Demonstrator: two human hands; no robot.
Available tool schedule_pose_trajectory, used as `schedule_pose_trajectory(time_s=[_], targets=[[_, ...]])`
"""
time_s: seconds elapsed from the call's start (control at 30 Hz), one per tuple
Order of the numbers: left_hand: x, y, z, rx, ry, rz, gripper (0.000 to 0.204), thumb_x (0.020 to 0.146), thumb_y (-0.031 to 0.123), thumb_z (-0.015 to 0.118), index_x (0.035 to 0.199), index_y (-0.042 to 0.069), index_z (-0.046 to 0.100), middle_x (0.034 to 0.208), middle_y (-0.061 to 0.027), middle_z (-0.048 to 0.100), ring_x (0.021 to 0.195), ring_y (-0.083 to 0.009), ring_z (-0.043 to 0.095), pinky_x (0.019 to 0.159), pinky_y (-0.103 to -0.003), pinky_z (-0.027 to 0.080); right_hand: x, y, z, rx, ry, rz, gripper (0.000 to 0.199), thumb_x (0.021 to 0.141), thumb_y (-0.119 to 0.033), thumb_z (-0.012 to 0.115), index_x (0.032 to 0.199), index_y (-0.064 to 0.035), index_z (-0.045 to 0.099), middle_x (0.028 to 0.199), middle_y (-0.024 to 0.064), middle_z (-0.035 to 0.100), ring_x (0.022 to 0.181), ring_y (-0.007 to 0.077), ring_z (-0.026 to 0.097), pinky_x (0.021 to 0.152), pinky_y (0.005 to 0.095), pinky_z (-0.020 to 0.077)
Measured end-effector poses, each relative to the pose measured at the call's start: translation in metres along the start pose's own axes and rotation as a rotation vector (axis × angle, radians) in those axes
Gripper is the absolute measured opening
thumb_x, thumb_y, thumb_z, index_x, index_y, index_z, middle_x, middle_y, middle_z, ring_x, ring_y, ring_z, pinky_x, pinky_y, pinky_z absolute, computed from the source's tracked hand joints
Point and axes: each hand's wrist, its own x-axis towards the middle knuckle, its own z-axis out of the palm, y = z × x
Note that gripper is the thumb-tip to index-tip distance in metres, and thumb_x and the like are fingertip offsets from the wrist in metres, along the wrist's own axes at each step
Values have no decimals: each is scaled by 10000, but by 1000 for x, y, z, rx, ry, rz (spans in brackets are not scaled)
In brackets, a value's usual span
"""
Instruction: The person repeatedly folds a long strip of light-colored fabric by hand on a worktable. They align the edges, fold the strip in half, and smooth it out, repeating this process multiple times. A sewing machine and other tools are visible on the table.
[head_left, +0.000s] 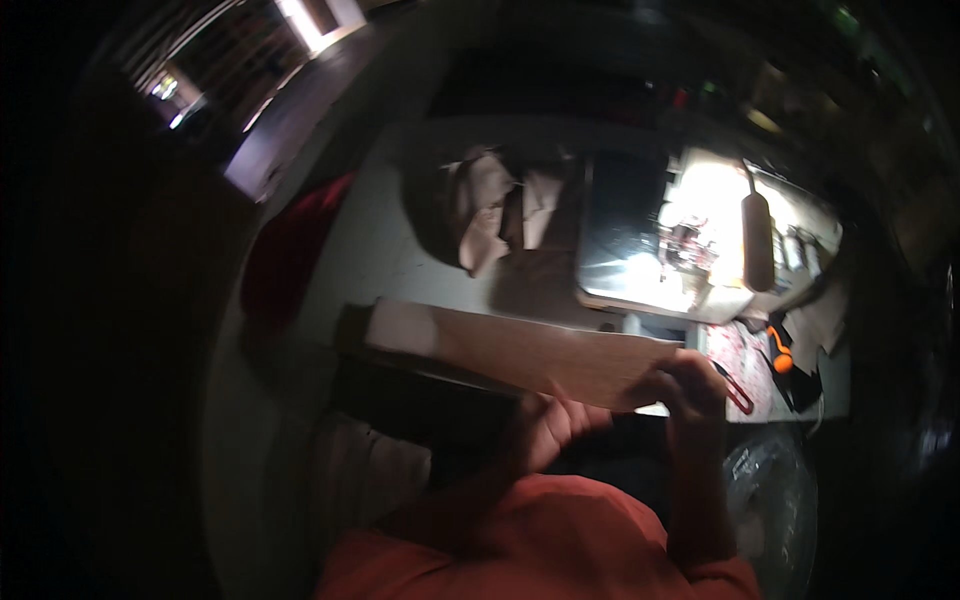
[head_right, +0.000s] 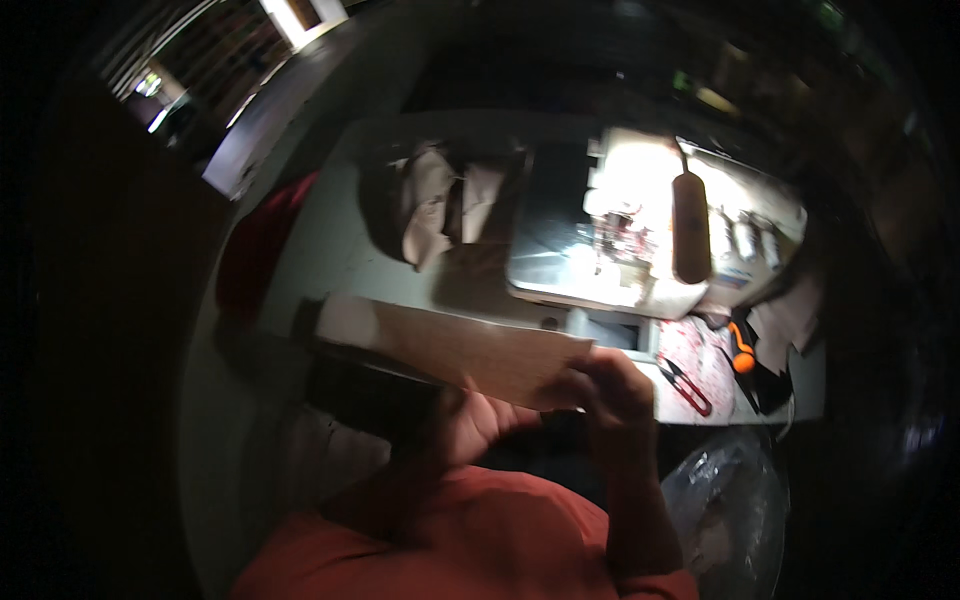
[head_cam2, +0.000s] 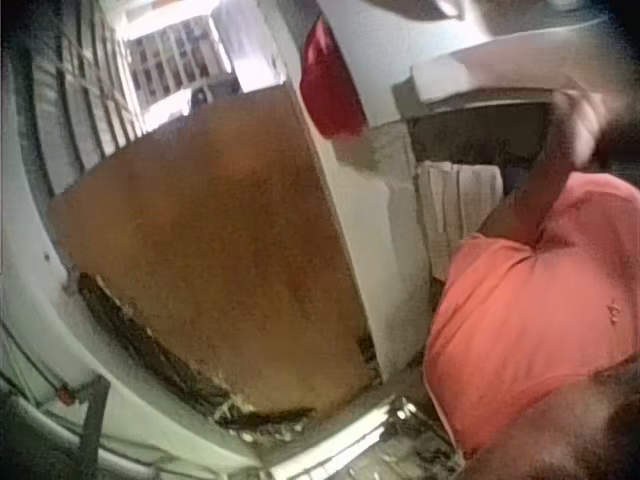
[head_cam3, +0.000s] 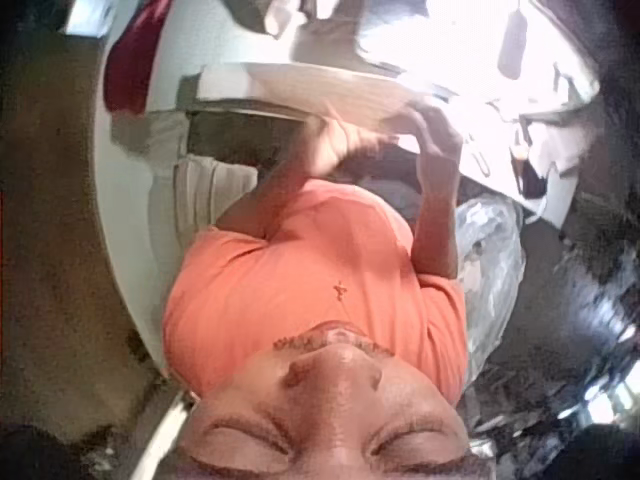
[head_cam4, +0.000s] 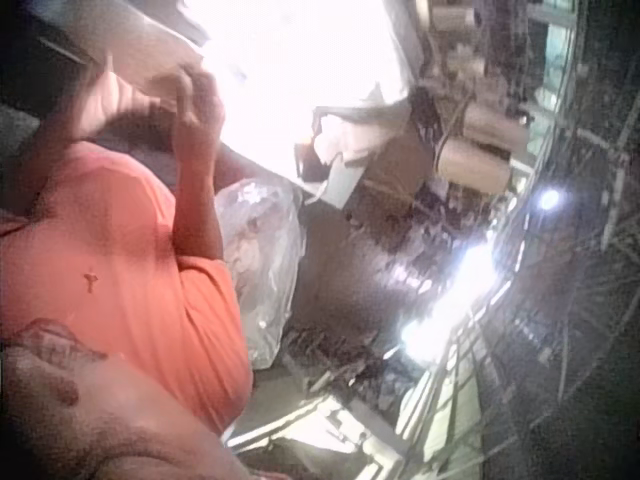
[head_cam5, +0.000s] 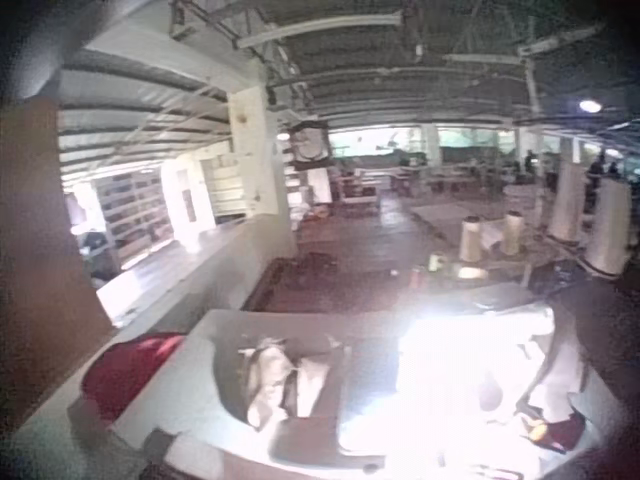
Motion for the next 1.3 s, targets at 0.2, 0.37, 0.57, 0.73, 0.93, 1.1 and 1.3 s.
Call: schedule_pose_trajectory(time_s=[0.2,0.37,0.57,0.73,0.93,1.1,1.3], targets=[[13,106,-66,-174,435,652,510,847,332,400,1237,12,318,1252,-103,383,1183,-206,332,971,-386,282,2,22,-30,295,8,164,145,800,-103,502,864,24,532,744,89,589,605,140,581,558,256,493],[9,67,-36,2193,278,1111,428,847,124,403,1236,-24,305,1127,-209,469,989,-336,495,853,-362,380,9,17,2,246,-88,232,152,823,-138,468,803,10,496,691,68,545,574,127,562,507,293,503],[15,15,47,1944,-244,749,632,748,327,563,1224,-15,326,1252,-231,318,1144,-369,335,929,-404,298,3,11,-8,380,-231,164,202,851,-180,463,864,11,526,753,41,567,687,85,546,620,201,446],[30,23,49,1688,-379,609,711,744,389,573,1232,-43,289,1245,-238,325,1135,-336,367,939,-373,301,-3,12,-12,146,-163,148,143,795,-52,526,903,40,544,846,59,585,739,86,542,692,219,433],[58,52,46,933,-397,-135,319,792,222,576,982,-30,530,874,-77,573,832,-109,523,734,-240,418,-4,7,-13,224,-272,50,218,795,-30,529,1001,27,486,839,52,571,731,84,545,660,195,452],[56,45,50,986,-226,-34,239,775,226,594,796,-12,583,690,-33,583,622,-72,516,552,-229,424,-3,3,-13,47,-211,111,416,737,11,583,1104,34,389,858,108,576,779,129,570,663,229,474],[56,44,58,1224,-162,121,235,781,235,598,756,7,549,687,-11,553,634,-47,497,554,-200,416,-2,-4,-13,100,-240,125,466,797,34,480,1212,27,268,900,155,570,832,136,558,703,233,457]])
